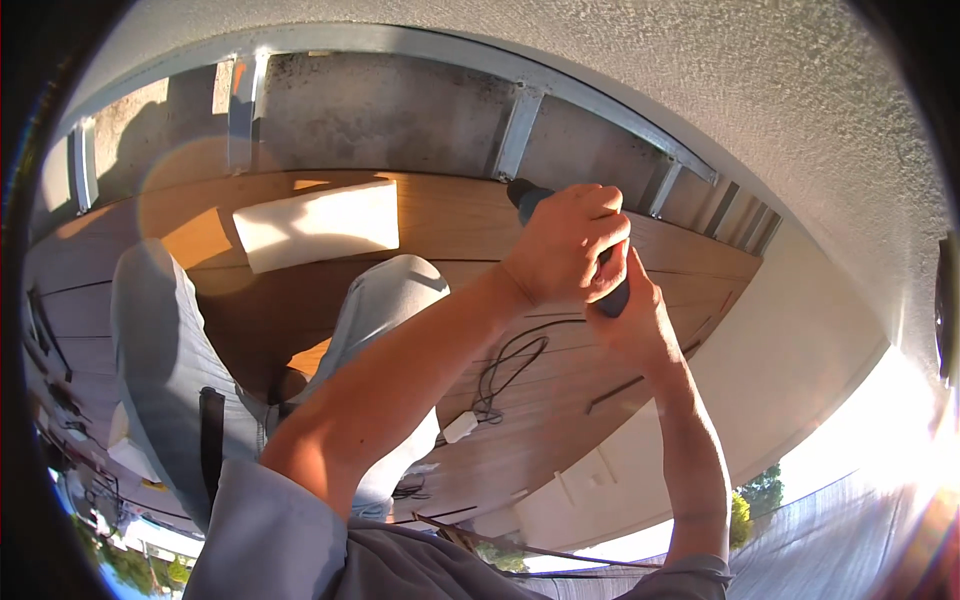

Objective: The person installs decking boards onto a frame by hammering clips, drilling holes, and marking boards for placement using a ruler and pencil.

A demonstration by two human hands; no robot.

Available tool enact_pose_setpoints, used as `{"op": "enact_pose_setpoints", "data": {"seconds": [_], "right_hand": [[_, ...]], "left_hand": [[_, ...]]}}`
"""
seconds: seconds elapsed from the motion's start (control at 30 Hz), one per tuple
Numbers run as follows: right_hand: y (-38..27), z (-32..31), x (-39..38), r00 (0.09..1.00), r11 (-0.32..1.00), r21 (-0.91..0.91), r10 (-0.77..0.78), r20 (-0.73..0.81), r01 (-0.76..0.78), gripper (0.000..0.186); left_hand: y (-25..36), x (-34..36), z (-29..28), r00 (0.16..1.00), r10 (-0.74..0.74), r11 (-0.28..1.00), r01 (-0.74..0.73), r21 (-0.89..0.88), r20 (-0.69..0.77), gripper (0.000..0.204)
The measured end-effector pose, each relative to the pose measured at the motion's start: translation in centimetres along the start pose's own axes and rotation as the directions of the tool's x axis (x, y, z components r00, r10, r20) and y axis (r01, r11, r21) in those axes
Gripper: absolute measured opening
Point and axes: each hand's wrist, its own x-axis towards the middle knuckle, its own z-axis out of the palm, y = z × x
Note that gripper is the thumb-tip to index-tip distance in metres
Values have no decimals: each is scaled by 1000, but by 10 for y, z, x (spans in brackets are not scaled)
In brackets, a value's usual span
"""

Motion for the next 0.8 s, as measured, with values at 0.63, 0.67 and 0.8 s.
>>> {"op": "enact_pose_setpoints", "data": {"seconds": [0.63,0.67,0.8], "right_hand": [[-19,-17,8,999,999,-39,-5,49,7,64],[-19,-16,8,999,998,-56,0,51,3,66],[-24,-12,6,999,995,-99,-11,46,15,71]], "left_hand": [[-5,9,0,992,46,999,-42,34,-118,15],[-4,9,0,990,43,999,-39,33,-131,15],[-5,5,-6,996,17,1000,-16,10,-91,16]]}}
